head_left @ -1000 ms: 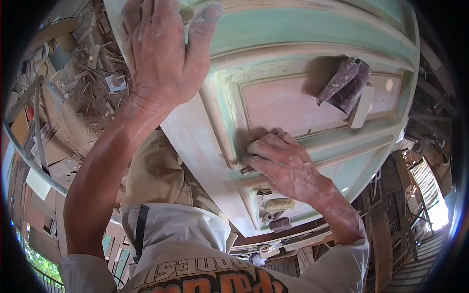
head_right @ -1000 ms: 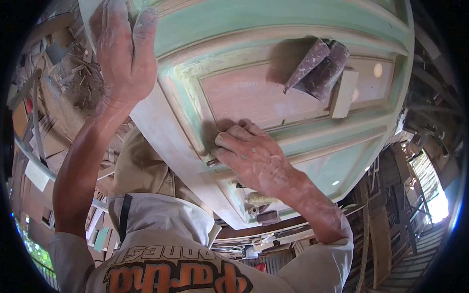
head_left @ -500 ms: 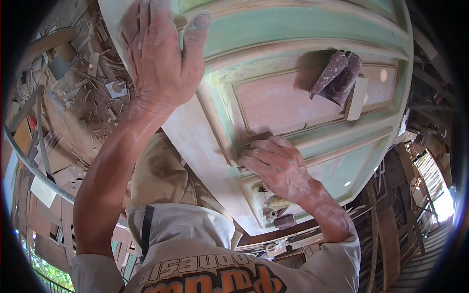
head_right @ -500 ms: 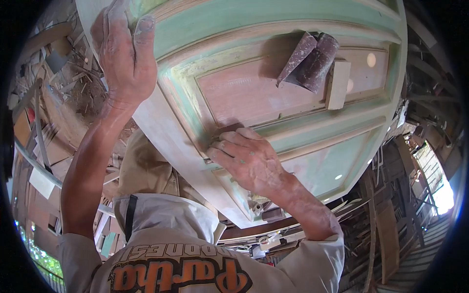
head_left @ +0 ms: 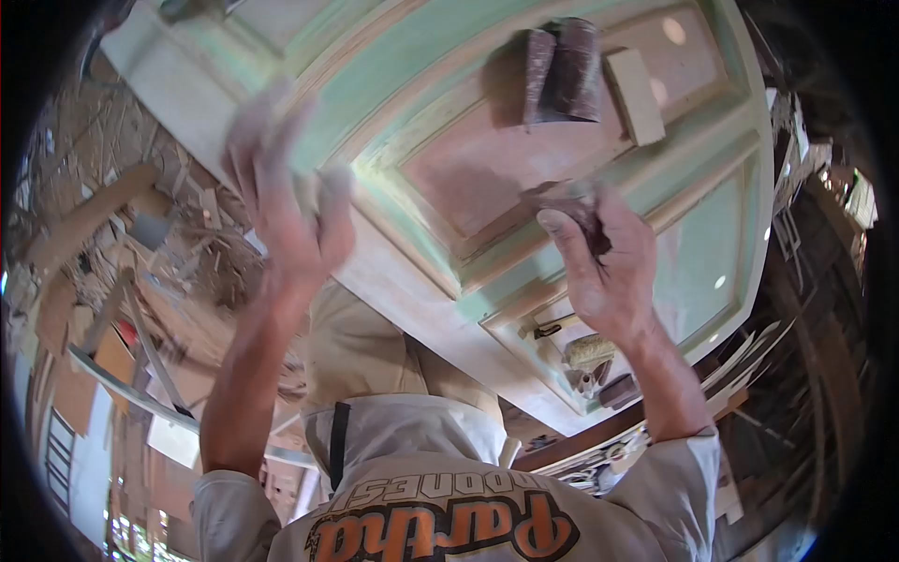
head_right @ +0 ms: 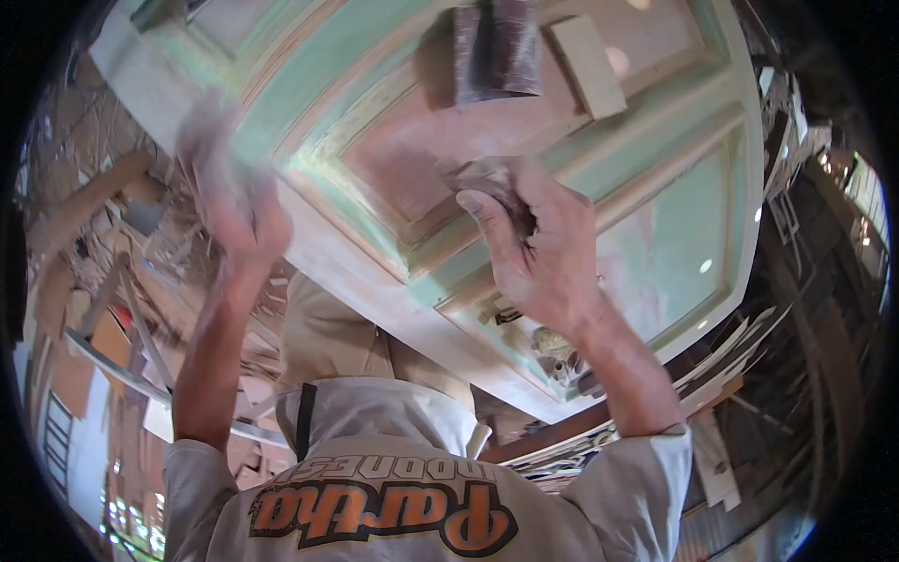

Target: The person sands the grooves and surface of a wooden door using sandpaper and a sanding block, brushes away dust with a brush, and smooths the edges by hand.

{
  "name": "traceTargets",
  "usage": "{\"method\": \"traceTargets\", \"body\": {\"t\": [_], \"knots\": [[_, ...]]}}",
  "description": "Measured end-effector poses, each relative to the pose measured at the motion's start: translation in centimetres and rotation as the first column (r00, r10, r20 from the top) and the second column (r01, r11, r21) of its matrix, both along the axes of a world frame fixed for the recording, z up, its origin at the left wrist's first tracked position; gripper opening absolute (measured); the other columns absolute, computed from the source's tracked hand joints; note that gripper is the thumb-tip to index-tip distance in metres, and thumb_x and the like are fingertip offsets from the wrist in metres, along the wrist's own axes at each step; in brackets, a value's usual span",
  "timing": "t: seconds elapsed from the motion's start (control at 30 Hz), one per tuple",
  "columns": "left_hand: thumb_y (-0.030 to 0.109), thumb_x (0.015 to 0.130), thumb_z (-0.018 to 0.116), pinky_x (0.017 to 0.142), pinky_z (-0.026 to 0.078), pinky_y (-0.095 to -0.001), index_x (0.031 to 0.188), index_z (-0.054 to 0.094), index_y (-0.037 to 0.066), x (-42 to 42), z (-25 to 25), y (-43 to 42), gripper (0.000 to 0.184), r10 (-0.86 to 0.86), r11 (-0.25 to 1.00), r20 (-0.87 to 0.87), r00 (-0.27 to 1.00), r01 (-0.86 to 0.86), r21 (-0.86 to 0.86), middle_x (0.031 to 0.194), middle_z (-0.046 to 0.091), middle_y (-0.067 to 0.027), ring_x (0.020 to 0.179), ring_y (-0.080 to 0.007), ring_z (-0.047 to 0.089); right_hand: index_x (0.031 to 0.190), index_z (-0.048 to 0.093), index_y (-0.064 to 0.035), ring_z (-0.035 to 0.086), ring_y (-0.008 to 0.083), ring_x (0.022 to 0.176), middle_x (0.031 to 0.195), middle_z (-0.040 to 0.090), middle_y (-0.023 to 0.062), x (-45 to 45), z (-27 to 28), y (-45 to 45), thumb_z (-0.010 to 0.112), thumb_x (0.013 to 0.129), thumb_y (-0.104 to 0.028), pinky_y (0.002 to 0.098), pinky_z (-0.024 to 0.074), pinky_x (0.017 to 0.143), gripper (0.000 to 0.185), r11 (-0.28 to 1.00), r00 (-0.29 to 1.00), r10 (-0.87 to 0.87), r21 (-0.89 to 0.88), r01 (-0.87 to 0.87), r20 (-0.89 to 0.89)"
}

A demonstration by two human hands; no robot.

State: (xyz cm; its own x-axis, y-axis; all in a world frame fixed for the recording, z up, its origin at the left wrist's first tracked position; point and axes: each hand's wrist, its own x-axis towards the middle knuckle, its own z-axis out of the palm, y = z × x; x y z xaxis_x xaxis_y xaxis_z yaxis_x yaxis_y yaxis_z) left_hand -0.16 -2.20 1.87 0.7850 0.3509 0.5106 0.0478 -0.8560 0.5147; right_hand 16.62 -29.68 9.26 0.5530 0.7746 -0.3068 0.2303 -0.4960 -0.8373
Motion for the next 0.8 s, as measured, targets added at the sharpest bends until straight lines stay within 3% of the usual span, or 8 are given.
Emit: {"method": "traceTargets", "body": {"t": [0.07, 0.17, 0.3, 0.4, 0.43, 0.53, 0.67, 0.8], "knots": [[0.013, 0.104, 0.068, 0.121, 0.045, -0.0535, 0.148, 0.059, -0.009, -0.1, 3.0, -3.6, 0.050, -0.207, 0.900, -0.023, 0.978, 0.181, -0.396, 0.149, 0.063, -0.0272, 0.141, -0.0411, 0.059, 0.119, 0.069, -0.0014, 0.071, 0.0102, 0.087, 0.103, 0.081, 0.0071, -2.5, 1.1, -0.9, 0.073, 0.109, -0.002, 0.0302, 0.0573, 0.073, 0.011, 0.875, 0.833, -0.469, -0.023, 0.484, -0.292], [0.002, 0.101, 0.073, 0.114, 0.052, -0.0464, 0.142, 0.063, -0.007, -0.3, 7.3, -9.1, 0.043, -0.339, 0.251, -0.051, 0.939, 0.038, -0.967, 0.149, 0.062, -0.0255, 0.138, -0.0289, 0.062, 0.123, 0.066, -0.0016, 0.071, 0.0102, 0.089, 0.105, 0.080, 0.0044, -7.3, 1.0, 0.0, 0.073, 0.107, 0.001, 0.0270, 0.0575, 0.077, 0.017, 0.674, 0.500, -0.538, 0.010, 0.739, -0.678], [-0.004, 0.100, 0.073, 0.104, 0.057, -0.0426, 0.133, 0.065, -0.005, -3.7, 9.2, -7.6, 0.034, -0.531, 0.276, -0.394, 0.751, -0.286, -0.918, 0.139, 0.067, -0.0216, 0.126, -0.0223, 0.066, 0.131, 0.061, -0.0013, 0.071, 0.0143, 0.110, 0.129, 0.077, 0.0101, -15.0, -0.3, 0.8, 0.066, 0.107, 0.009, 0.0312, 0.0582, 0.097, 0.026, 0.544, 0.204, -0.402, -0.054, 0.837, -0.892], [-0.001, 0.101, 0.073, 0.093, 0.059, -0.0419, 0.125, 0.064, -0.004, -4.3, 10.2, -5.2, 0.026, -0.611, 0.363, -0.495, 0.618, -0.338, -0.868, 0.124, 0.071, -0.0189, 0.110, -0.0270, 0.071, 0.147, 0.056, -0.0024, 0.068, 0.0206, 0.126, 0.141, 0.071, 0.0158, -18.2, 1.0, -0.7, 0.069, 0.106, 0.000, 0.0404, 0.0559, 0.109, 0.043, 0.688, 0.554, -0.482, 0.099, 0.719, -0.678], [0.001, 0.101, 0.072, 0.091, 0.059, -0.0433, 0.124, 0.065, -0.004, -3.6, 10.6, -4.9, 0.024, -0.524, 0.691, -0.499, 0.690, 0.002, -0.723, 0.116, 0.071, -0.0180, 0.104, -0.0299, 0.071, 0.153, 0.054, -0.0027, 0.067, 0.0231, 0.128, 0.142, 0.070, 0.0170, -18.5, 1.5, -1.8, 0.073, 0.105, -0.005, 0.0426, 0.0556, 0.111, 0.052, 0.791, 0.716, -0.504, 0.076, 0.607, -0.483], [0.004, 0.101, 0.072, 0.091, 0.057, -0.0461, 0.123, 0.068, -0.002, -1.9, 12.5, -4.6, 0.023, -0.421, 0.905, -0.546, 0.724, 0.296, -0.304, 0.108, 0.069, -0.0176, 0.098, -0.0345, 0.069, 0.157, 0.053, -0.0031, 0.072, 0.0275, 0.118, 0.135, 0.073, 0.0179, -20.7, 0.1, -7.0, 0.077, 0.102, -0.010, 0.0446, 0.0581, 0.107, 0.060, 0.816, 0.737, -0.474, 0.072, 0.573, -0.482], [0.005, 0.095, 0.075, 0.095, 0.054, -0.0494, 0.123, 0.074, 0.002, 0.7, 11.5, -5.4, 0.028, -0.374, 0.865, -0.666, 0.646, 0.503, 0.002, 0.108, 0.069, -0.0169, 0.097, -0.0341, 0.067, 0.145, 0.064, -0.0008, 0.073, 0.0239, 0.107, 0.126, 0.075, 0.0159, -21.4, -1.4, -13.0, 0.076, 0.103, -0.005, 0.0384, 0.0600, 0.096, 0.044, 0.735, 0.700, -0.664, -0.054, 0.676, -0.262], [0.006, 0.089, 0.076, 0.094, 0.055, -0.0475, 0.119, 0.076, 0.004, 1.7, 7.8, -7.5, 0.030, -0.511, 0.763, -0.625, 0.589, 0.647, -0.014, 0.110, 0.068, -0.0139, 0.100, -0.0333, 0.068, 0.144, 0.065, 0.0001, 0.073, 0.0227, 0.109, 0.128, 0.074, 0.0162, -20.9, -2.9, -17.1, 0.073, 0.104, -0.003, 0.0365, 0.0595, 0.096, 0.041, 0.623, 0.623, -0.782, -0.003, 0.782, 0.025]]}}
